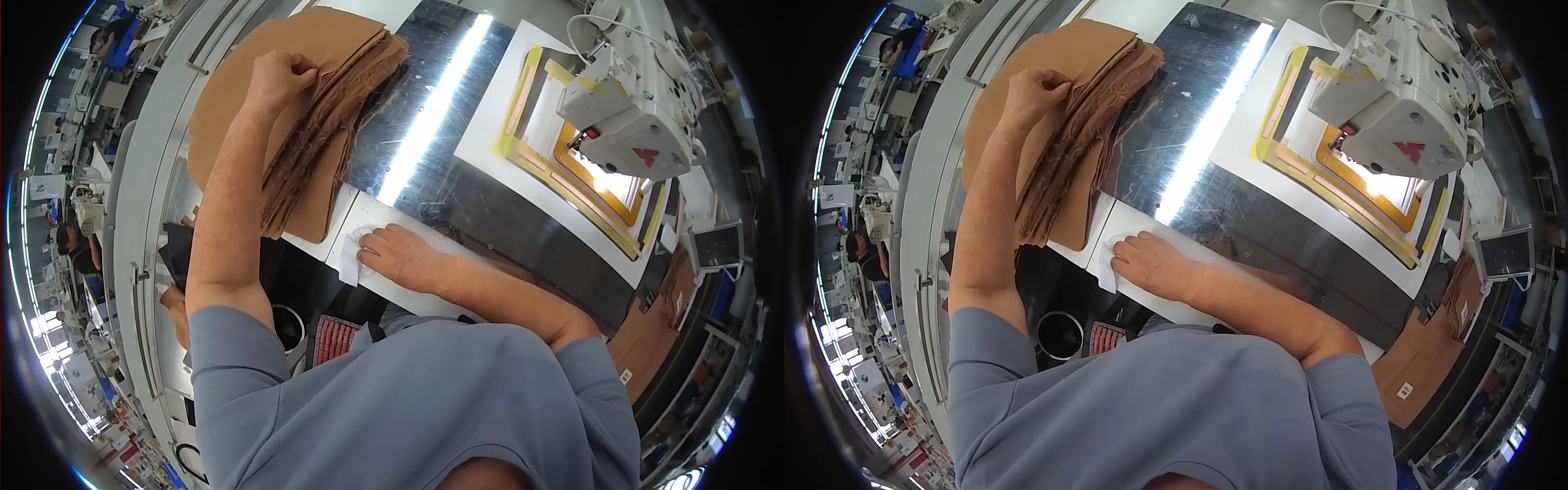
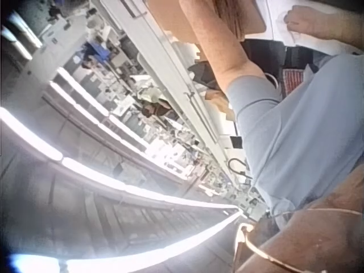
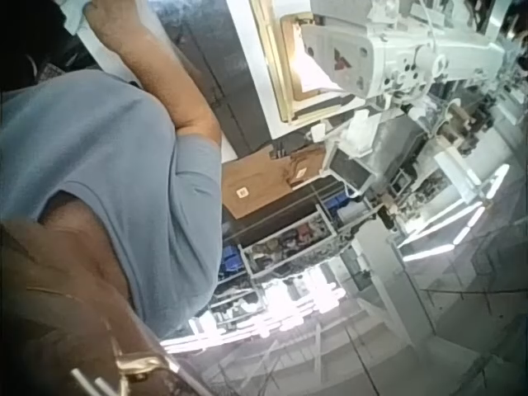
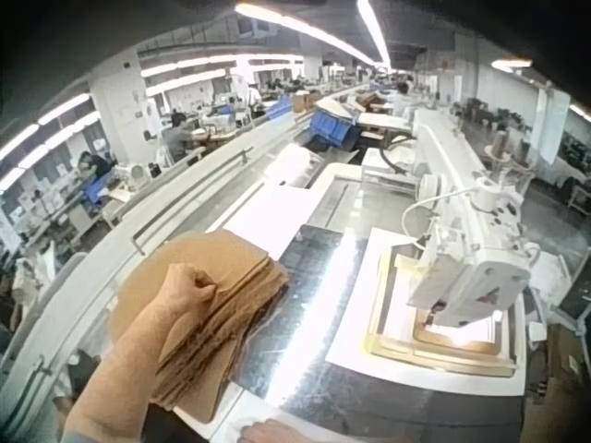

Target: Sewing leather pocket pieces onto larger panels using an industrial sewing machine.

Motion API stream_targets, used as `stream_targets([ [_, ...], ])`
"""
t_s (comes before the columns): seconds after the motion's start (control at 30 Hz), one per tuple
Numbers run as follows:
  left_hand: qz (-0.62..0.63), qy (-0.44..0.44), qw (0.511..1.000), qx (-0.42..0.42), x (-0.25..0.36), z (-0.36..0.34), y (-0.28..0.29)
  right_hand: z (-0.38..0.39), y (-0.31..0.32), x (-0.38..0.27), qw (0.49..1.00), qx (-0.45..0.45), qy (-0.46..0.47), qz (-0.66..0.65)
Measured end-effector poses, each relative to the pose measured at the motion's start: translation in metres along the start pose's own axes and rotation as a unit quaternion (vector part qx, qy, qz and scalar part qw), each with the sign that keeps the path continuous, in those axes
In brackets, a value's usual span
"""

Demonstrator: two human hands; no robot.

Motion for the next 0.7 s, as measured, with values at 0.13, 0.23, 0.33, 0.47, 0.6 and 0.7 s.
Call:
stream_targets([
  [0.13,-0.075,0.029,0.996,-0.048,0.003,-0.014,-0.001,0.021,0.024,-0.001,0.999,-0.038,-0.027,0.021],
  [0.23,-0.044,0.052,0.998,-0.004,-0.013,-0.016,-0.004,0.042,0.038,0.001,0.997,-0.027,-0.052,0.051],
  [0.33,0.055,0.190,0.974,0.107,-0.069,-0.002,0.003,0.061,0.062,-0.008,0.996,0.007,-0.074,0.041],
  [0.47,0.380,0.194,0.864,0.267,-0.078,0.006,0.020,0.102,0.094,-0.007,0.978,0.073,-0.193,-0.009],
  [0.6,0.539,0.013,0.838,0.082,0.041,0.014,0.018,0.151,0.111,0.006,0.891,0.103,-0.374,-0.236],
  [0.7,0.561,-0.090,0.822,-0.048,0.163,0.045,-0.014,0.174,0.119,0.024,0.766,0.148,-0.415,-0.467],
])
Point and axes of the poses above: each hand's wrist, its own z-axis away from the middle knuckle, its own y-axis out of the back of the hand, x = y × z, the point moved 1 cm from there along -z, towards the middle knuckle, and after that the axes turned 15 degrees about -y, right-handed, at the moved point
